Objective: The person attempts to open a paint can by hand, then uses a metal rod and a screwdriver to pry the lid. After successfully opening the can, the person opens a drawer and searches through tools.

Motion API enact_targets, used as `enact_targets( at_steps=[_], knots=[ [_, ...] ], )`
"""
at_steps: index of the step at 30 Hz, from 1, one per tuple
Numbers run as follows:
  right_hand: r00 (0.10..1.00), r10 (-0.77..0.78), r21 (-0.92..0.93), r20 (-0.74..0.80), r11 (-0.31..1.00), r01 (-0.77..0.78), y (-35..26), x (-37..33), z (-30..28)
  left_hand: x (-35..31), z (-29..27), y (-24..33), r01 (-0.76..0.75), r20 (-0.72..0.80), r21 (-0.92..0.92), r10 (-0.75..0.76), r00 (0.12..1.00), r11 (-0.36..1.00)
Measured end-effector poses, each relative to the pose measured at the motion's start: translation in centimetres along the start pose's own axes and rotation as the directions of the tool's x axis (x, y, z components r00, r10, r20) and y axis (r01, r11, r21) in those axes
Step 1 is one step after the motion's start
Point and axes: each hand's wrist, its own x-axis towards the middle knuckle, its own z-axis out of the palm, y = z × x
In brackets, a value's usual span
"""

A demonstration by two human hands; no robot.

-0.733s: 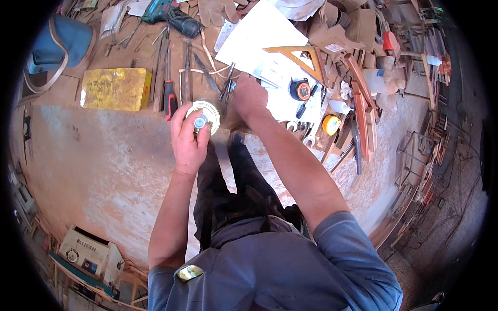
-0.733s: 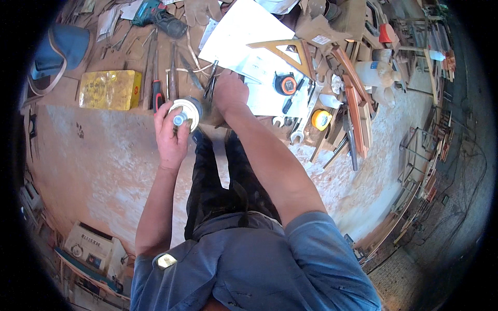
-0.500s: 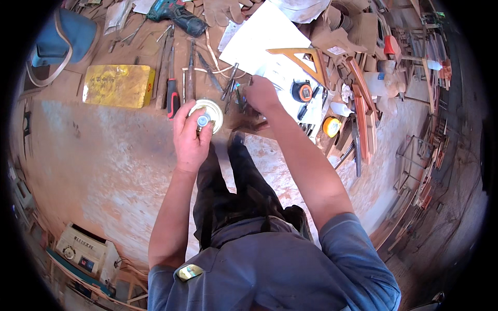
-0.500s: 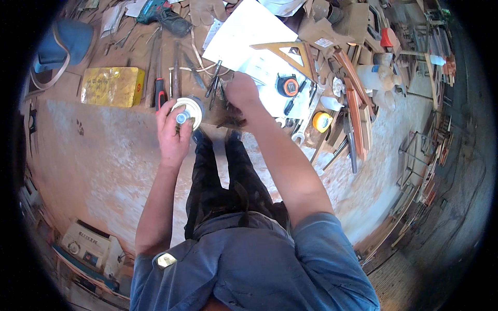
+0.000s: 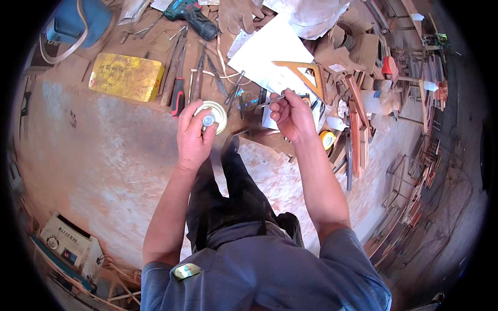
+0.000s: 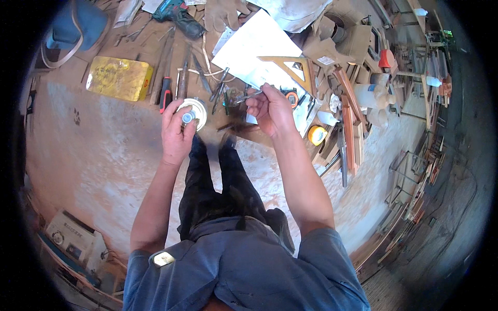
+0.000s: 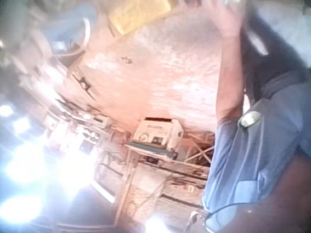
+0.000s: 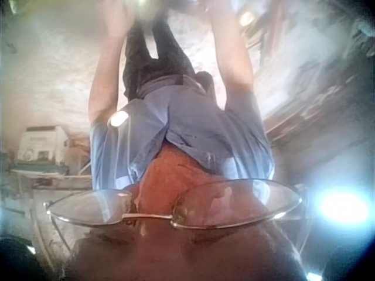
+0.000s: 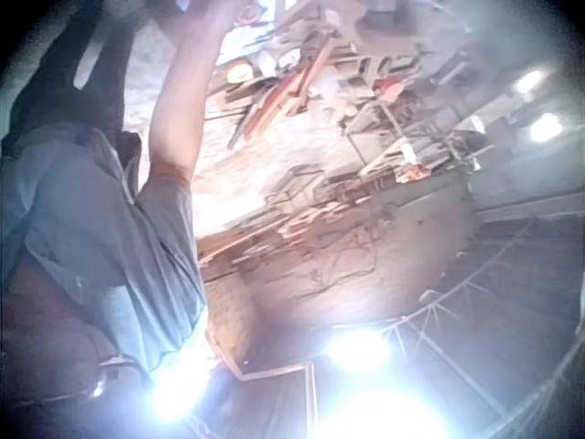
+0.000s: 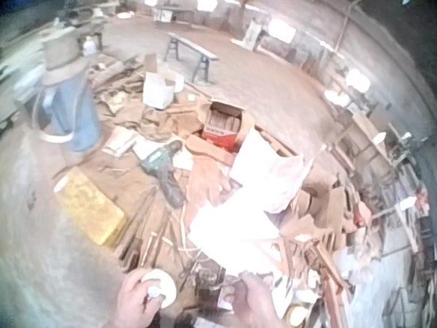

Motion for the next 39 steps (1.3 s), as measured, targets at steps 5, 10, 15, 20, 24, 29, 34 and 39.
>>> enact_targets(
  at_steps=[5,10,15,20,24,29,34,39],
  knots=[
    [0.996,-0.01,-0.003,0.092,1.0,0.01,0.0,-2.0,1.8,0.2,-0.1,0.3,-0.023,-0.029,-0.015,0.022,0.999,1.0],
    [0.979,-0.127,-0.267,0.161,0.949,0.167,1.9,-5.0,5.7,0.1,0.1,0.0,-0.005,-0.049,-0.049,0.003,0.999,0.999],
    [0.796,-0.371,-0.46,0.479,0.666,0.587,5.3,-6.3,7.0,0.2,0.1,0.2,-0.018,-0.074,-0.032,0.015,0.997,0.999],
    [0.661,-0.383,-0.534,0.645,0.393,0.748,6.2,-5.2,6.9,0.5,-0.1,0.5,-0.054,-0.089,-0.02,0.053,0.995,0.998],
    [0.644,-0.378,-0.543,0.665,0.347,0.765,6.3,-5.1,7.4,0.4,0.0,0.4,-0.055,-0.1,-0.005,0.054,0.994,0.998],
    [0.542,-0.352,-0.553,0.763,0.077,0.83,5.5,-5.5,8.2,0.7,-0.3,0.7,-0.056,-0.09,-0.027,0.053,0.995,0.998],
    [0.533,-0.324,-0.567,0.781,-0.012,0.824,5.6,-6.0,8.1,0.7,-0.3,0.5,-0.064,-0.092,-0.026,0.061,0.994,0.998],
    [0.531,-0.261,-0.563,0.806,-0.06,0.825,5.5,-6.8,8.4,0.4,-0.2,0.2,-0.062,-0.083,-0.013,0.06,0.995,0.998]
  ],
)
